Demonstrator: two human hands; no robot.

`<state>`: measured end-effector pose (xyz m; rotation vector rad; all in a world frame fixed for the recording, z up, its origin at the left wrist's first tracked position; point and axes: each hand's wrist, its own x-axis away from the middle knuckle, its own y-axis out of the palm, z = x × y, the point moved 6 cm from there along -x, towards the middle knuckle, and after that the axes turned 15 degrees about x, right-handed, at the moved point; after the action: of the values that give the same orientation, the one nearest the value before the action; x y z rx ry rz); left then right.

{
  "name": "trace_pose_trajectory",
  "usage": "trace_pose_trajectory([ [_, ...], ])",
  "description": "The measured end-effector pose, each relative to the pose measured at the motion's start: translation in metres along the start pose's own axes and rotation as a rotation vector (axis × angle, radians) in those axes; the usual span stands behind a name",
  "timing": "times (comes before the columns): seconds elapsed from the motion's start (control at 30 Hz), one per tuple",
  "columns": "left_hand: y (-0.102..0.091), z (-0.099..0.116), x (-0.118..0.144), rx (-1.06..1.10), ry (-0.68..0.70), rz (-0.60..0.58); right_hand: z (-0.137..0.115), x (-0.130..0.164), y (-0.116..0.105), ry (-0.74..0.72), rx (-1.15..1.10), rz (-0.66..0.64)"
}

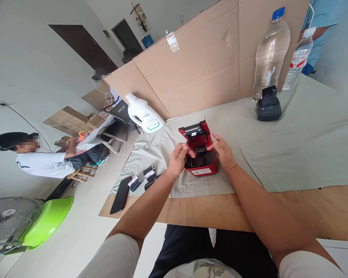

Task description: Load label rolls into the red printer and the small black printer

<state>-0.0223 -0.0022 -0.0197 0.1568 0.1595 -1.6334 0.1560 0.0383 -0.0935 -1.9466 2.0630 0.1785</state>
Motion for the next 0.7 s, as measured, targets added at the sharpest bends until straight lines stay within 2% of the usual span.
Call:
trace_pose_trajectory([
  [0.1, 0.006, 0.001, -0.018, -0.216, -0.040, -0.038, 0.000, 0.001, -0.001, 0.031, -0.013, 0.051],
  [0.27, 0.032, -0.009, -0.056, -0.681, -0.163, -0.313, 0.010, 0.001, -0.004, 0.114, -0.057, 0.114],
  [0.43, 0.048, -0.027, -0.073, -1.075, -0.295, -0.501, 0.016, 0.001, -0.004, 0.167, -0.069, 0.102],
  [0.6, 0.047, -0.025, -0.074, -1.080, -0.299, -0.481, 0.024, 0.001, -0.002, 0.235, -0.090, 0.113],
  [0.7, 0.040, -0.015, -0.070, -0.891, -0.269, -0.383, 0.030, 0.000, -0.001, 0.257, -0.103, 0.119],
])
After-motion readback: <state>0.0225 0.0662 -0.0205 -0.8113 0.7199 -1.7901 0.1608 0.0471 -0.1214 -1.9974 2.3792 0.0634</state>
